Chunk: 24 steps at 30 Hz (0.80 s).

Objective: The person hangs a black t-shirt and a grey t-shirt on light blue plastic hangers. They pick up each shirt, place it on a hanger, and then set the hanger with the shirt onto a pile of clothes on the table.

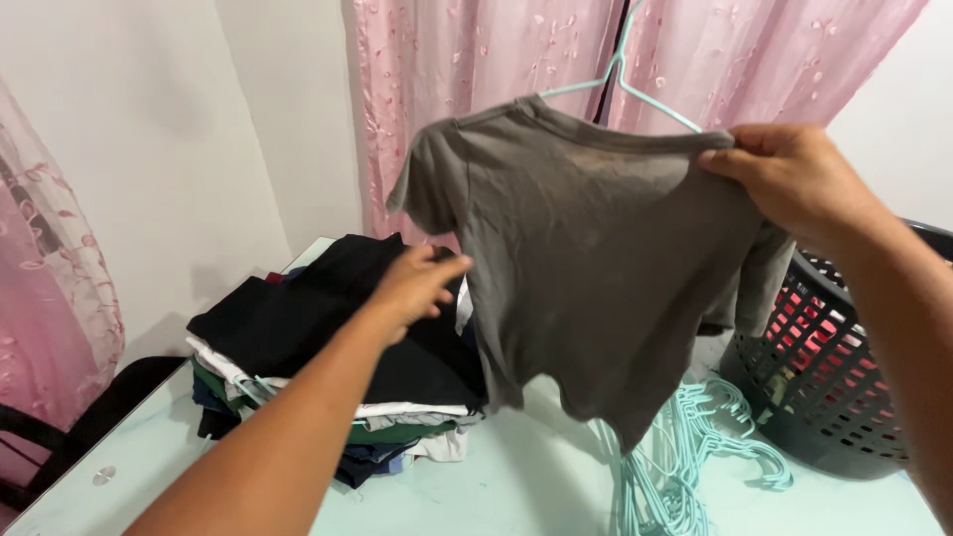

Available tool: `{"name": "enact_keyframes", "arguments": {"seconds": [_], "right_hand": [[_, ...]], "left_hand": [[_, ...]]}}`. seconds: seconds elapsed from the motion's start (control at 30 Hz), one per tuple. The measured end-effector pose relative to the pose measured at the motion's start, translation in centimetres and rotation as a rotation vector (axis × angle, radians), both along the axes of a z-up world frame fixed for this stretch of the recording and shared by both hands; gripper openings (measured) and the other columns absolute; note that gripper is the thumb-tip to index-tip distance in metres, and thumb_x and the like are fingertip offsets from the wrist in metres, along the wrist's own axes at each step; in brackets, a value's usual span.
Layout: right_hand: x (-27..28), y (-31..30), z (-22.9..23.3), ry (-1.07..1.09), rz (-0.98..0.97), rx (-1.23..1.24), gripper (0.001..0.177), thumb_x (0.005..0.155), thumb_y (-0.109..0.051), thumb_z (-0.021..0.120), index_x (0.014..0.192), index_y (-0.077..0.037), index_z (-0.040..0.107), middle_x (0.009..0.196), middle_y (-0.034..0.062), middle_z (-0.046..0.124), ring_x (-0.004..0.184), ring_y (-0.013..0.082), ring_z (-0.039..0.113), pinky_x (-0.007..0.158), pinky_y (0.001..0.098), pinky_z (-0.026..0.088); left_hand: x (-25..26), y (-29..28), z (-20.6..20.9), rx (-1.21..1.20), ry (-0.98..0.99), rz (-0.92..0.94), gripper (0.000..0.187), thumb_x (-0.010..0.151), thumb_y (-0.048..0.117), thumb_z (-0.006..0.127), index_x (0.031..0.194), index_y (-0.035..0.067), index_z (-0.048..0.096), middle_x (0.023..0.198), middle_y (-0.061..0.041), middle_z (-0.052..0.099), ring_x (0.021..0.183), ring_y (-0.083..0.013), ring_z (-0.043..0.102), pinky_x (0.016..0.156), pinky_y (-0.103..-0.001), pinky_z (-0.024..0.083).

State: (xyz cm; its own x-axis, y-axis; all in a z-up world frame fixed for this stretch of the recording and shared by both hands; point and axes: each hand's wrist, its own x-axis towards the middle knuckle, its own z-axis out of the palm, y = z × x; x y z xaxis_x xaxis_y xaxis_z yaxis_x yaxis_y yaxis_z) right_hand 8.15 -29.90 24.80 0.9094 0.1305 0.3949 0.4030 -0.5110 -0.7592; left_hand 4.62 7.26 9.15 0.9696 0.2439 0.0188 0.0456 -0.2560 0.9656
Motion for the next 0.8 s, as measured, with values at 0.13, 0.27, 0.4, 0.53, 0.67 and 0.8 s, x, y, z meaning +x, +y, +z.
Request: {"name": "enact_keyframes", "arguments": {"seconds": [0.13,0.27,0.4,0.53,0.67,0.8], "right_hand": [[0.0,0.6,1.4,-0.067,0.043,0.01,0.025,0.1,-0.018,0.067,0.117,-0.001,0.074,0.094,0.008,0.075,0.078,0.0145,0.068,0.071,0.0294,0.055],[-0.2,1.0,2.3,-0.099,0.099,0.084,0.025,0.1,-0.017,0.067,0.116,0.001,0.073,0.095,0.0071,0.074,0.078,0.0138,0.069,0.071,0.0283,0.057],[-0.2,1.5,2.9,-0.095,0.081,0.1,0.025,0.1,-0.017,0.067,0.116,0.001,0.073,0.094,0.007,0.074,0.077,0.0136,0.068,0.069,0.0282,0.056],[0.5,2.4,2.9,-0.108,0.115,0.102,0.025,0.101,-0.018,0.068,0.116,0.001,0.074,0.092,0.0063,0.073,0.073,0.0118,0.065,0.065,0.027,0.053],[0.6,4.6,2.9,-0.158,0.155,0.077,0.024,0.102,-0.018,0.068,0.114,0.002,0.074,0.091,0.0048,0.072,0.074,0.0097,0.065,0.065,0.0254,0.052],[0.2,7.4,3.4,-0.145,0.059,-0.008,0.025,0.101,-0.022,0.067,0.114,-0.002,0.074,0.088,0.0063,0.071,0.07,0.0129,0.063,0.059,0.0302,0.049]], "left_hand": [[0.5,-1.7,-0.2,-0.098,0.105,-0.07,0.078,0.087,0.039,0.076,0.149,0.01,0.039,0.1,-0.012,0.066,0.07,-0.0145,0.061,0.058,-0.029,0.051],[3.2,-0.9,0.1,-0.371,0.058,-0.055,0.046,0.095,0.036,0.069,0.117,-0.003,0.059,0.084,-0.01,0.064,0.063,-0.0156,0.064,0.052,-0.028,0.052],[5.3,1.7,1.3,-0.13,-0.097,0.105,0.034,0.096,0.03,0.067,0.11,0.0,0.061,0.079,-0.009,0.065,0.065,-0.0218,0.067,0.05,-0.032,0.051],[6.9,5.4,3.4,-0.248,-0.046,0.089,0.029,0.099,0.027,0.061,0.114,0.002,0.063,0.094,-0.008,0.071,0.077,-0.0218,0.071,0.056,-0.032,0.054],[6.5,7.8,4.5,-0.254,-0.16,0.112,0.026,0.101,0.018,0.055,0.121,0.002,0.062,0.114,-0.007,0.073,0.099,-0.0185,0.073,0.07,-0.03,0.061],[6.4,9.9,4.6,-0.158,-0.014,0.178,0.034,0.093,0.013,0.059,0.125,0.001,0.062,0.117,-0.009,0.069,0.105,-0.0229,0.072,0.075,-0.035,0.06]]}}
